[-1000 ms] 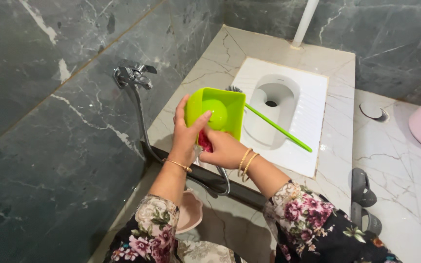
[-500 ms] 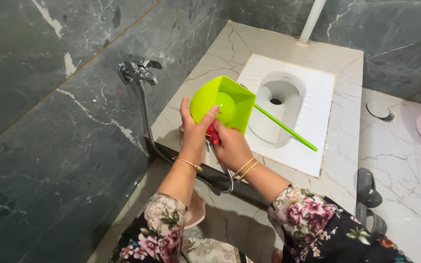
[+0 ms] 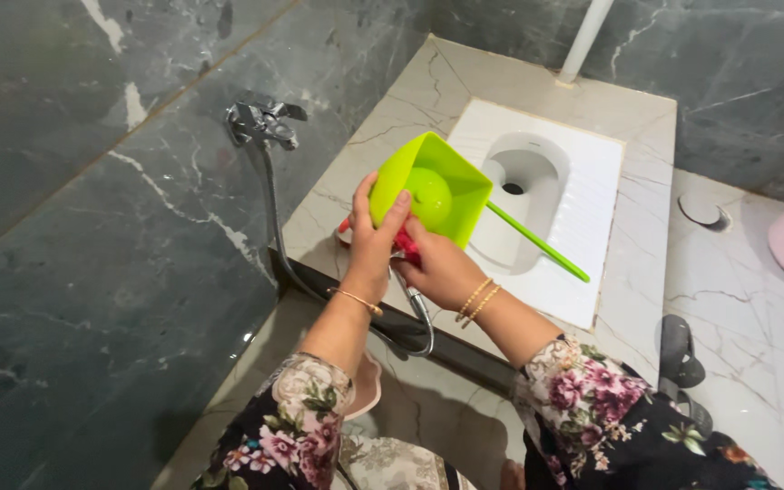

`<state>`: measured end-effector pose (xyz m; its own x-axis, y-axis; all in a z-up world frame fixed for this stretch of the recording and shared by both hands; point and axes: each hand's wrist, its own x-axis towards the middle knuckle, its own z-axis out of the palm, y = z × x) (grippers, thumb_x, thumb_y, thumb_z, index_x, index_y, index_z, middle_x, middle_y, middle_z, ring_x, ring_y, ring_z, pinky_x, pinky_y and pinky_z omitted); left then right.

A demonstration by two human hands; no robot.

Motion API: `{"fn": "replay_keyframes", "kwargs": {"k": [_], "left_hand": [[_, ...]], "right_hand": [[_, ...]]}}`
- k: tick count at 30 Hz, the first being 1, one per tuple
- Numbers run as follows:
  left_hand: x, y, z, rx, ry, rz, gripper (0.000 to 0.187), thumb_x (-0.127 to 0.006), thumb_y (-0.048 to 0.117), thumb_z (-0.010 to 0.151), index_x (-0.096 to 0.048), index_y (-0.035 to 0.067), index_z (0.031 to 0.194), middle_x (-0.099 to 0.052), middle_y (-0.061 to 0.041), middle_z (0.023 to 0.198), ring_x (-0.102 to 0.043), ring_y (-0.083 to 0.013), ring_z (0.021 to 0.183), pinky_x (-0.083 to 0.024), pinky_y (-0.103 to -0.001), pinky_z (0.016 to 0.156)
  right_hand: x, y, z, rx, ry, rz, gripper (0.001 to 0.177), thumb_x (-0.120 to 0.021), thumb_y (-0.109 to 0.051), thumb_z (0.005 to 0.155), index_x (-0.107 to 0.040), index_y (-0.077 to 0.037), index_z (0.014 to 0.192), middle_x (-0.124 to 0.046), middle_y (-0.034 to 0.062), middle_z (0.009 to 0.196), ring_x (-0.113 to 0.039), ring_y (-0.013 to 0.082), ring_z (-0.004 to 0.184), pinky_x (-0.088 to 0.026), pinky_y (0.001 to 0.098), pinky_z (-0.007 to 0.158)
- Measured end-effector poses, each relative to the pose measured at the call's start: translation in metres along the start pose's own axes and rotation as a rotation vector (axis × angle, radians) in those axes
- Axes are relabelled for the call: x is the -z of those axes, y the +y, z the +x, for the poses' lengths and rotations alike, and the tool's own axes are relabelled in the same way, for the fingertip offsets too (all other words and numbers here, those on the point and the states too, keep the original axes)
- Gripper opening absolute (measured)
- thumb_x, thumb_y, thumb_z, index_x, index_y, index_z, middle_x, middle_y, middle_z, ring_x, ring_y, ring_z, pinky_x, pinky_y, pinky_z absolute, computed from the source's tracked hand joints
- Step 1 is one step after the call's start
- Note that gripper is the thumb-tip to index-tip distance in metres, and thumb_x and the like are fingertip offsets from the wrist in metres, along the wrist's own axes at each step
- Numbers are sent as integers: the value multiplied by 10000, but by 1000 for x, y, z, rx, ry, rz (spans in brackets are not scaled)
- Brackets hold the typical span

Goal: The person cleans a bathroom by scrubbing a green plastic cup with a red cloth and rinsing it under a handheld bidet sprayer. They also rinse a small pink container and a red-and-white scrubbing tool. The person places the cleaned items on the floor near a squat toilet.

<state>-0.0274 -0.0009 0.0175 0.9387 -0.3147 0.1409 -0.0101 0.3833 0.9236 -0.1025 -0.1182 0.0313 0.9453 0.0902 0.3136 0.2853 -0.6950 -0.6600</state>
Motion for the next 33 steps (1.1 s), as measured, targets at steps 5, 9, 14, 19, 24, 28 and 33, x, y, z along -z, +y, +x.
{"fn": "replay_keyframes", "kwargs": {"k": [5,9,14,19,24,28,33], "left_hand": [[-7,-7,-2,-255,34,265,687,-702,349,978,-388,110,1540,-373,-173,1509,-373,-292,1393,-335,-381,1167],[10,5,8,-283,43,322,695,-719,345,964,-405,115,1540,-377,-185,1507,-384,-298,1397,-332,-381,1179],[20,14,15,-203,-59,274,812,-777,300,905,-335,143,1567,-322,-179,1540,-427,-285,1392,-414,-390,1146],[-3,4,0,149,-33,-134,1000,-785,278,820,-113,248,1559,-406,-135,1486,-504,-269,1313,-492,-421,1032],[7,10,4,143,42,-139,885,-755,371,830,-249,228,1543,-479,-137,1435,-532,-268,1265,-497,-416,1002],[18,8,11,-42,-8,-74,727,-761,437,905,-462,130,1493,-481,-173,1457,-515,-288,1298,-462,-409,1074],[-7,-9,7,-139,137,206,683,-719,457,917,-477,159,1483,-371,-166,1490,-441,-286,1343,-386,-413,1134]], "right_hand": [[-5,3,-12,-36,228,-278,479,-767,-203,865,-550,-35,1258,-713,216,955,-686,413,905,-546,487,780],[9,0,-9,155,231,-457,355,-813,-251,774,-601,-47,973,-710,185,886,-674,378,882,-540,471,806],[17,-2,-4,369,300,-582,396,-792,-295,709,-616,-53,969,-711,179,898,-675,361,917,-523,496,872],[-1,0,-1,-61,222,-148,462,-715,-165,805,-587,-51,1234,-710,196,919,-665,406,901,-521,488,799],[-5,-5,-6,38,-36,-116,423,-766,-253,851,-572,-15,1142,-697,201,958,-656,407,915,-516,487,812],[5,-5,-9,240,-153,-481,339,-789,-326,802,-657,-42,930,-716,168,908,-673,363,959,-476,482,980],[-2,4,-6,106,-154,-513,362,-760,-354,784,-704,-56,981,-715,180,937,-658,357,978,-434,480,1027]]}}
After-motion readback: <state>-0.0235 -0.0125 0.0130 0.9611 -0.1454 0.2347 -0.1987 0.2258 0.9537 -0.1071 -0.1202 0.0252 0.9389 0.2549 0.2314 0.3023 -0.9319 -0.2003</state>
